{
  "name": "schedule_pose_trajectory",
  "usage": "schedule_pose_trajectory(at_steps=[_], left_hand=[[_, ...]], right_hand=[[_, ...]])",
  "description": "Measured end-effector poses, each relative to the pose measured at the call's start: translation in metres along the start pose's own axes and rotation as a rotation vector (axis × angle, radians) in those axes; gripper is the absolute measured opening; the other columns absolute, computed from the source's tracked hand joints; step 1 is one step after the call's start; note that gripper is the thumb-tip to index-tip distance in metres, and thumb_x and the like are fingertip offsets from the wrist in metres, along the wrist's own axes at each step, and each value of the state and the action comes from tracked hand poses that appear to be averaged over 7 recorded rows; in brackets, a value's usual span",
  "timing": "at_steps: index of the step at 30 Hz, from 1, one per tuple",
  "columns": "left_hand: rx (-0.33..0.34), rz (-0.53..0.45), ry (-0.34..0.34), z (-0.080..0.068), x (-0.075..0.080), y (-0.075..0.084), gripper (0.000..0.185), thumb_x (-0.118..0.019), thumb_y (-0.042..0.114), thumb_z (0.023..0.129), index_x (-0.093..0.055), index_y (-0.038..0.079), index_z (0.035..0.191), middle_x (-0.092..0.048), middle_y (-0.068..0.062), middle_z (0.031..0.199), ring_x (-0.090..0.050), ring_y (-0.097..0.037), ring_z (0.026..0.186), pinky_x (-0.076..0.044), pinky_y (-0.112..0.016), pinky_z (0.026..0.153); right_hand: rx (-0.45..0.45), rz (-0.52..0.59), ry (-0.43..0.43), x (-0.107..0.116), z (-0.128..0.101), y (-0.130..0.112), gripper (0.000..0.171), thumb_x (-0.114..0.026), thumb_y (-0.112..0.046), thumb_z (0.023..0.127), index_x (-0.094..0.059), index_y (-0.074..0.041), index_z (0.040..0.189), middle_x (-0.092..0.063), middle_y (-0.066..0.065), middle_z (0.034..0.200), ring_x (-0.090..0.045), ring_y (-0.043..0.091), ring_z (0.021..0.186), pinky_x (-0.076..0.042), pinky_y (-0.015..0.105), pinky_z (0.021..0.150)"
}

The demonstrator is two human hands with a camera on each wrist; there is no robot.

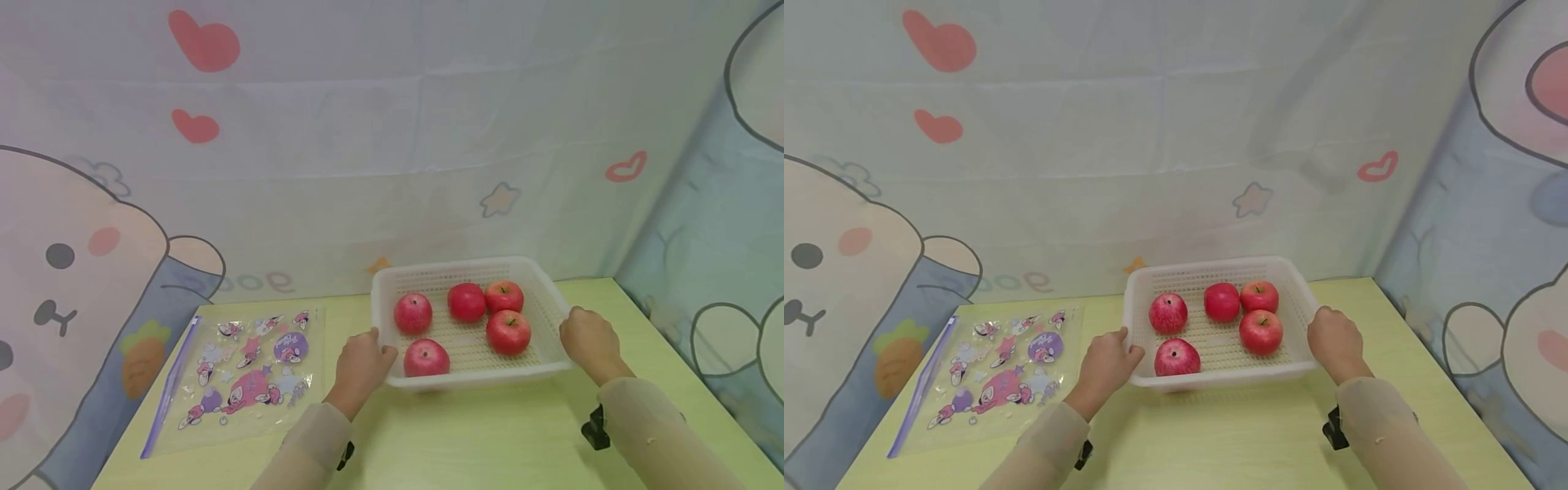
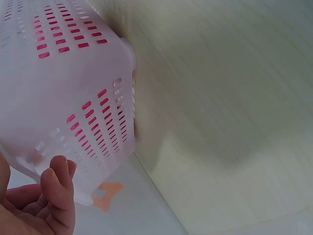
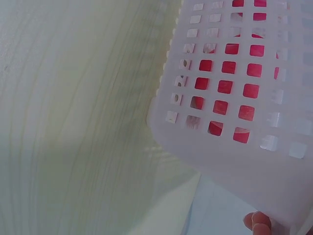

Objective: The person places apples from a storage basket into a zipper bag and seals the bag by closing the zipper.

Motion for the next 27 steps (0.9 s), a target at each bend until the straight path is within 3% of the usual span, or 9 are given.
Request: schedule_pose_trajectory(at_steps=[6, 9, 16, 27], left_hand=[[-0.017, -0.002, 0.014, 0.0, 0.002, -0.002, 0.031, -0.055, 0.02, 0.081, -0.065, -0.003, 0.101, -0.068, -0.015, 0.084, -0.056, -0.017, 0.058, -0.045, -0.026, 0.047], [-0.012, -0.011, 0.009, 0.0, 0.002, -0.004, 0.033, -0.056, 0.02, 0.082, -0.064, -0.004, 0.104, -0.068, -0.016, 0.087, -0.057, -0.017, 0.06, -0.047, -0.026, 0.048], [0.012, -0.026, -0.014, 0.0, 0.002, -0.011, 0.05, -0.056, 0.02, 0.082, -0.058, -0.005, 0.125, -0.067, -0.022, 0.11, -0.06, -0.018, 0.065, -0.048, -0.024, 0.049], [-0.026, -0.01, 0.006, -0.001, 0.009, -0.011, 0.05, -0.055, 0.021, 0.081, -0.058, -0.008, 0.122, -0.066, -0.025, 0.11, -0.058, -0.018, 0.063, -0.046, -0.024, 0.048]], right_hand=[[0.01, -0.004, 0.004, -0.001, 0.0, -0.003, 0.027, -0.039, -0.012, 0.09, -0.052, 0.011, 0.083, -0.055, 0.023, 0.071, -0.054, 0.031, 0.059, -0.043, 0.043, 0.048], [0.013, -0.008, 0.002, -0.001, -0.001, -0.005, 0.026, -0.04, -0.012, 0.09, -0.052, 0.011, 0.083, -0.055, 0.024, 0.072, -0.055, 0.033, 0.06, -0.044, 0.044, 0.049], [0.017, -0.008, 0.011, -0.002, -0.001, -0.009, 0.026, -0.042, -0.013, 0.089, -0.052, 0.009, 0.082, -0.055, 0.021, 0.071, -0.053, 0.03, 0.058, -0.042, 0.041, 0.047], [0.034, -0.008, 0.021, -0.001, -0.003, -0.015, 0.025, -0.043, -0.012, 0.089, -0.053, 0.009, 0.081, -0.054, 0.021, 0.07, -0.052, 0.029, 0.057, -0.042, 0.041, 0.047]])
Point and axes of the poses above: each hand's wrist, its own z-axis towards the middle knuckle, its own x-axis out of the back of the hand, y = z × x, the point moved 10 cm from there along z, towards the middle knuckle
